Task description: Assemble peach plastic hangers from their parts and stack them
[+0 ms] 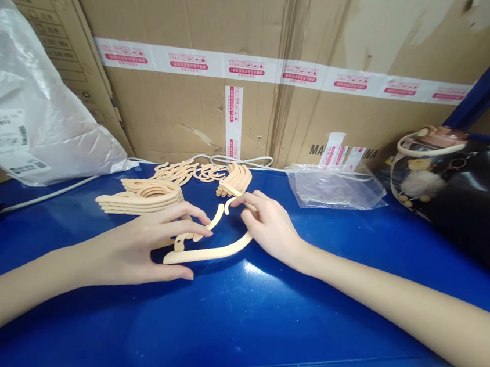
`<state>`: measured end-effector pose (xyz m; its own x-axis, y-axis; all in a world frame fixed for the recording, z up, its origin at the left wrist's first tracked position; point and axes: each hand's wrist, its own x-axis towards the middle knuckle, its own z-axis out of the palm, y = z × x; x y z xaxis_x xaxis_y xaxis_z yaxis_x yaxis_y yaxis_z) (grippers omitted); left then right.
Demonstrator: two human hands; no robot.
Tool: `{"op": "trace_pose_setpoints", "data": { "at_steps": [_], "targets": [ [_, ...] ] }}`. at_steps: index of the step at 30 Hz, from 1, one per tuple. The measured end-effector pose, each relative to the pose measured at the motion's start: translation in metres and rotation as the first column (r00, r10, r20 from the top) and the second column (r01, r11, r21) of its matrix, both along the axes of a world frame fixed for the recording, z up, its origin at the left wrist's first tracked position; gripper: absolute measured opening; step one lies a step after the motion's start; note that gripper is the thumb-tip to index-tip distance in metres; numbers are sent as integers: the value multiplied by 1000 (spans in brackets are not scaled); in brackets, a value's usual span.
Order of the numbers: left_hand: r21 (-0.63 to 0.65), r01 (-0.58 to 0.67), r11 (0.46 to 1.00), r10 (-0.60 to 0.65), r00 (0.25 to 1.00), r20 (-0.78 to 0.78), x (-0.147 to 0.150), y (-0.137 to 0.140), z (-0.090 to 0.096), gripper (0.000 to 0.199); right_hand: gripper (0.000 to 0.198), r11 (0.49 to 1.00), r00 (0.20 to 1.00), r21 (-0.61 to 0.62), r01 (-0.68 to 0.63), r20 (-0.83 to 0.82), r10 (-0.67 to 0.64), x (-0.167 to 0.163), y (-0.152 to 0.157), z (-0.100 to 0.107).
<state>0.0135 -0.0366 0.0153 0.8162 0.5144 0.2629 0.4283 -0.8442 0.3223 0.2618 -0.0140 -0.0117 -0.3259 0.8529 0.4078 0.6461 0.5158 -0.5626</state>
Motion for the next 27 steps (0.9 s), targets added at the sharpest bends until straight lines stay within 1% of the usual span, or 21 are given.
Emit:
{"op": "trace_pose_setpoints", "data": {
  "at_steps": [3,6,13,19,23,27],
  "targets": [
    [-35,0,999,0,1000,-3,0,-1,1,37,31,1000,1000,-2,11,3,-11,0,-1,1],
    [-34,6,999,-6,1000,4,1,-1,1,34,30,1000,1000,-12,23,3,-23,0,-1,2],
    [-63,44,997,-43,999,23,1,0,0,38,28,999,999,-34,29,-37,-30,1,1,1],
    [-54,63,997,-62,998,11,2,-3,2,34,26,998,998,-54,28,-53,-31,0,1,2],
    [-43,54,998,-53,999,9,2,-2,2,33,26,998,999,-49,25,-41,-27,0,1,2],
    [-38,22,999,-22,1000,8,1,0,-1,38,26,1000,1000,-16,10,-6,-10,0,2,1]
  ]
}}
